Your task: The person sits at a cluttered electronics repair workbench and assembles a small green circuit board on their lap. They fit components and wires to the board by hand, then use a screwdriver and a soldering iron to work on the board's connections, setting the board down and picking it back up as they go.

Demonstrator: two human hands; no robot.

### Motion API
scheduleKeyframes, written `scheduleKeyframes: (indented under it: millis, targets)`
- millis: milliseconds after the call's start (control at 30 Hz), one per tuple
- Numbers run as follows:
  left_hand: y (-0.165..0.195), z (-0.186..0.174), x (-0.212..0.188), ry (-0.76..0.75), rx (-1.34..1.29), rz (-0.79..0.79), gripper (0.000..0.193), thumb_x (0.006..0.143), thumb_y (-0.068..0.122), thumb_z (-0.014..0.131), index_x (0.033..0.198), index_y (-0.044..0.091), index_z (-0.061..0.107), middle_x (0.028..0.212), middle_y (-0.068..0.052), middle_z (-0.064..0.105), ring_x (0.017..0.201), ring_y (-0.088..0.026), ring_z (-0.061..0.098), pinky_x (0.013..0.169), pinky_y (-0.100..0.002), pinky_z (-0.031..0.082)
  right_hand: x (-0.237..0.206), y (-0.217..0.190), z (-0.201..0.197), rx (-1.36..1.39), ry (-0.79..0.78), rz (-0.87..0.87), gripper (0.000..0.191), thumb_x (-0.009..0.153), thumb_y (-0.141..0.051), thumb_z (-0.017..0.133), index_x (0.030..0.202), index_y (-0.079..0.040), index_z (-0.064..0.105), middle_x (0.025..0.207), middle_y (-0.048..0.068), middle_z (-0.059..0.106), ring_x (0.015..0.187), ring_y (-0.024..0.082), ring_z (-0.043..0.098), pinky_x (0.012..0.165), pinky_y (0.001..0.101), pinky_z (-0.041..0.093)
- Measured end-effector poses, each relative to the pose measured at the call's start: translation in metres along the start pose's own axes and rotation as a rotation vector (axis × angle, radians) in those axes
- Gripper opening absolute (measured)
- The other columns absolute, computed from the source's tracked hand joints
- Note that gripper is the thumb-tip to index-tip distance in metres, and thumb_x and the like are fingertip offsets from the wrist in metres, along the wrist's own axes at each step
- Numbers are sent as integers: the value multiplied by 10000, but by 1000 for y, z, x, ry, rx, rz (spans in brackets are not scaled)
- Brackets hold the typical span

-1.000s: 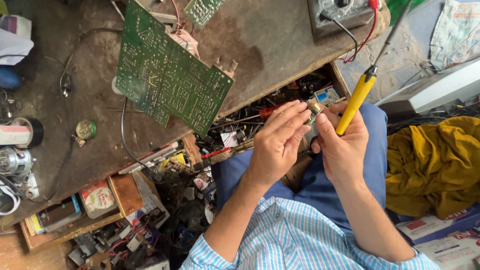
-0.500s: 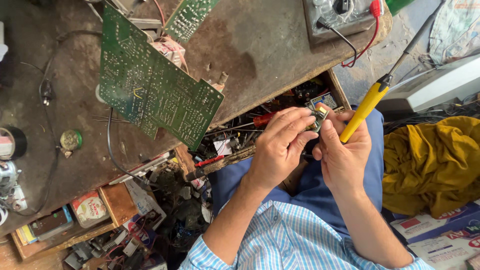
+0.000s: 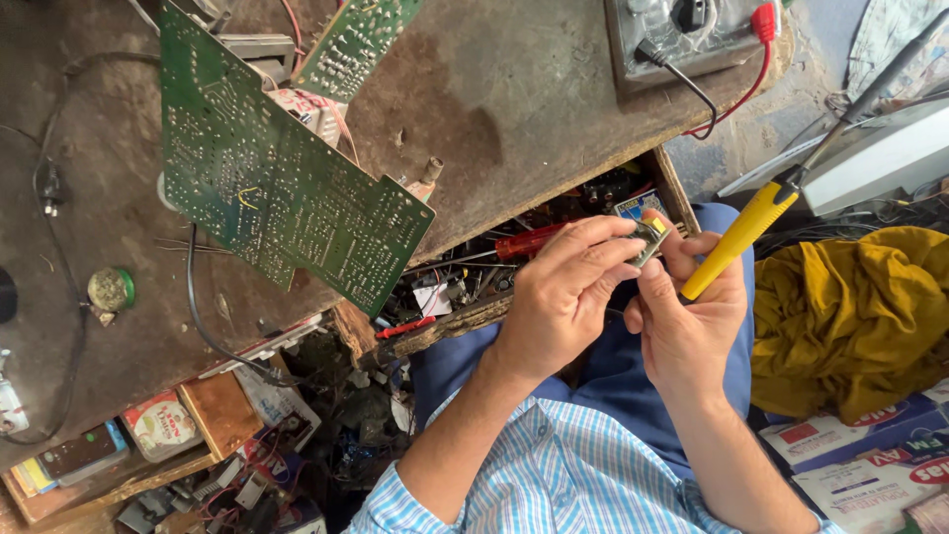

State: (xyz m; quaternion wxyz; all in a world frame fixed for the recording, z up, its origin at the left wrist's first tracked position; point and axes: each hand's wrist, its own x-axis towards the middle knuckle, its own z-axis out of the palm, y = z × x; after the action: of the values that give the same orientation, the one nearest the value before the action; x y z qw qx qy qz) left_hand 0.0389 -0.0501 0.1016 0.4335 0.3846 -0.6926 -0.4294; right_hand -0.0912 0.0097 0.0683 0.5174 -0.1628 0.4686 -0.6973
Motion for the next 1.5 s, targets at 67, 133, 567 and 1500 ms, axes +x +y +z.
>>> scheduleKeyframes:
  millis: [67, 133, 567, 1500]
  targets:
    - [0, 0, 3, -12, -24, -17, 216, 975, 27, 749, 1182, 39, 688, 1263, -88, 689, 1133, -240, 703, 943, -311, 617, 2, 0, 1, -10, 1, 10, 311, 1042, 62, 617, 1238, -73, 417, 1408, 237, 644, 817, 111, 689, 513, 218, 518]
    - [0, -1, 5, -19, -14, -10, 199, 989, 45, 741, 1177, 43, 677, 1254, -82, 691, 1135, -244, 700, 962, -322, 605, 3, 0, 1, -17, -3, 12, 305, 1045, 56, 619, 1238, -72, 420, 1404, 236, 647, 803, 108, 686, 511, 217, 518]
    - [7, -7, 7, -81, 42, 4, 194, 1007, 111, 726, 1174, 58, 643, 1227, -80, 676, 1166, -267, 672, 1019, -357, 559, -1, 1, 0, 19, 3, 38, 261, 1053, -3, 606, 1240, -72, 438, 1317, 197, 680, 716, 104, 660, 490, 216, 499]
    - [-21, -31, -1, -44, -1317, -356, 329, 1084, 203, 668, 1354, 45, 568, 1418, -162, 585, 1309, -384, 631, 1099, -517, 570, -23, -47, -67, -571, -1, -141, 402, 1116, -64, 563, 1499, 55, 541, 1092, 128, 664, 638, 63, 490, 547, 186, 375]
